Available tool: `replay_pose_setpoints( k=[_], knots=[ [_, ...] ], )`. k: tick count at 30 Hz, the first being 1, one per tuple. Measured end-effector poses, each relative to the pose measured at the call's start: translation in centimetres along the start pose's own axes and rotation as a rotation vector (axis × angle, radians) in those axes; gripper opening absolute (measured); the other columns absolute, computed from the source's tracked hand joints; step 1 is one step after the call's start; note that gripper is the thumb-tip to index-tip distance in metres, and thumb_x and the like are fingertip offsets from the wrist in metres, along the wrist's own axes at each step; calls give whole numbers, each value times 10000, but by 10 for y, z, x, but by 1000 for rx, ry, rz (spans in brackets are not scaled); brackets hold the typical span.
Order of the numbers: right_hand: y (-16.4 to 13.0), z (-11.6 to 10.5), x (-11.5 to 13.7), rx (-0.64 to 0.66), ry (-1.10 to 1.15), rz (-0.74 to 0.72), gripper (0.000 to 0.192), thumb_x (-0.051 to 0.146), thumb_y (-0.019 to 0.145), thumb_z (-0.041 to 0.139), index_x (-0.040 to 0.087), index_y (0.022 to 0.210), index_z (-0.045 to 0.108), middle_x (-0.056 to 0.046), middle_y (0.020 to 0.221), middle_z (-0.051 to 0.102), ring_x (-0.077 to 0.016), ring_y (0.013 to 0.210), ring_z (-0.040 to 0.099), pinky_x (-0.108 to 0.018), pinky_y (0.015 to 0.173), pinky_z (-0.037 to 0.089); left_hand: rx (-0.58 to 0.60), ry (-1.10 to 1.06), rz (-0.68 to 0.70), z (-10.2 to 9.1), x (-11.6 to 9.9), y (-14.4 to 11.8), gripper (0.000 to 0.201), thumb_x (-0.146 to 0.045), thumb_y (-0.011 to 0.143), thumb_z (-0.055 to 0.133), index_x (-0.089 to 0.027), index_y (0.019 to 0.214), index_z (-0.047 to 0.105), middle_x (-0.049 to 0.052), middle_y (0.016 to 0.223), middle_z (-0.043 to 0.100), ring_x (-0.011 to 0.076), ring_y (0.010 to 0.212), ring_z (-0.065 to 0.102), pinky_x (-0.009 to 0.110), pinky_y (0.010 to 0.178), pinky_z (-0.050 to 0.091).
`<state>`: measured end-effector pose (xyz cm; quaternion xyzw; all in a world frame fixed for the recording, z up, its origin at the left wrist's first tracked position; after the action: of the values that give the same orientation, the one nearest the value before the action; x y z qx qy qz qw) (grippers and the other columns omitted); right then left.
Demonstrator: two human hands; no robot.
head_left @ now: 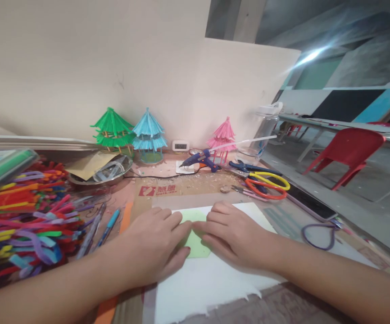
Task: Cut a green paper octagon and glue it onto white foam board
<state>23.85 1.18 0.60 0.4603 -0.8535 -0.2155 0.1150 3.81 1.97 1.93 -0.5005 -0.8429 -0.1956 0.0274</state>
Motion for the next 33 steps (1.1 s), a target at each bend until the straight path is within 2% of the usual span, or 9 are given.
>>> replay_pose_setpoints(
  k=[3, 10, 13, 15, 19, 21, 23, 27, 33],
  knots=[
    [0, 0, 0, 39, -2, -9, 258, 221, 998, 475, 141, 1024, 718, -44, 694, 599, -186, 680, 483, -324, 663, 355, 53, -56, -14, 0, 1, 0, 164, -267, 897, 535, -166, 914, 664, 50, 752, 598, 222, 682, 562, 340, 632, 430],
    [0, 2, -1, -21, -17, 14, 285, 182, 983, 469, 141, 851, 718, -42, 643, 585, -180, 639, 450, -326, 635, 335, 36, -178, -81, 7, 7, -1, 217, -257, 919, 479, -169, 892, 675, 59, 784, 623, 227, 745, 597, 350, 671, 465],
    [0, 2, -1, -36, -17, 39, 267, 173, 975, 471, 150, 808, 678, -44, 654, 596, -184, 651, 462, -321, 637, 358, -1, -293, -172, 12, 12, -1, 184, -254, 893, 517, -159, 966, 657, 117, 1059, 664, 273, 994, 629, 420, 854, 504],
    [0, 2, -2, -53, -11, 69, 274, 171, 972, 461, 150, 772, 647, -55, 668, 604, -192, 662, 482, -325, 634, 391, -4, -368, -239, 15, 15, 0, 311, -273, 862, 570, -137, 1138, 619, 160, 1271, 621, 316, 1178, 583, 481, 990, 471],
    [-2, 1, -4, -92, 59, 68, 215, 200, 981, 471, 119, 1044, 660, -131, 942, 704, -235, 894, 614, -377, 786, 511, 51, -517, -333, 21, 17, 2, 483, -316, 861, 592, -149, 1311, 541, 146, 1309, 634, 316, 1214, 589, 509, 1023, 481],
    [-2, 3, -5, -81, 99, 63, 258, 221, 984, 489, 127, 1174, 636, -156, 1134, 705, -253, 1076, 622, -427, 933, 511, 35, -563, -367, 23, 19, 2, 492, -328, 864, 583, -148, 1320, 536, 143, 1329, 629, 307, 1232, 585, 508, 1040, 479],
    [-2, 4, -7, -44, 108, 73, 260, 238, 985, 503, 130, 1163, 660, -161, 1218, 695, -269, 1158, 613, -473, 1030, 473, 11, -593, -387, 26, 21, 1, 486, -319, 871, 562, -135, 1320, 534, 144, 1343, 625, 293, 1251, 577, 499, 1059, 473],
    [-2, 6, -9, -18, 84, 156, 262, 262, 988, 504, 124, 1112, 689, -175, 1219, 701, -292, 1174, 616, -519, 1046, 468, -59, -595, -360, 29, 26, -1, 411, -266, 910, 488, -123, 1289, 554, 142, 1298, 654, 268, 1213, 605, 476, 1027, 504],
    [-3, 0, -11, -173, 152, 173, 251, 207, 1007, 423, 170, 1173, 607, -149, 1118, 723, -251, 1048, 666, -475, 942, 532, -209, -554, -139, 16, 21, 1, 257, -209, 907, 518, -176, 1089, 696, 103, 1185, 703, 248, 1124, 642, 434, 984, 516]
  ],
)
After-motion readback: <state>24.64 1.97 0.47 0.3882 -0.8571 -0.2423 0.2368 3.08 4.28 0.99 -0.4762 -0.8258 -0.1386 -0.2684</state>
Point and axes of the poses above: each hand's wrist, its own y-axis towards the middle knuckle, its own z-axis out of the palm, x = y × z, the point moved 2 cm from there along y, towards the middle knuckle
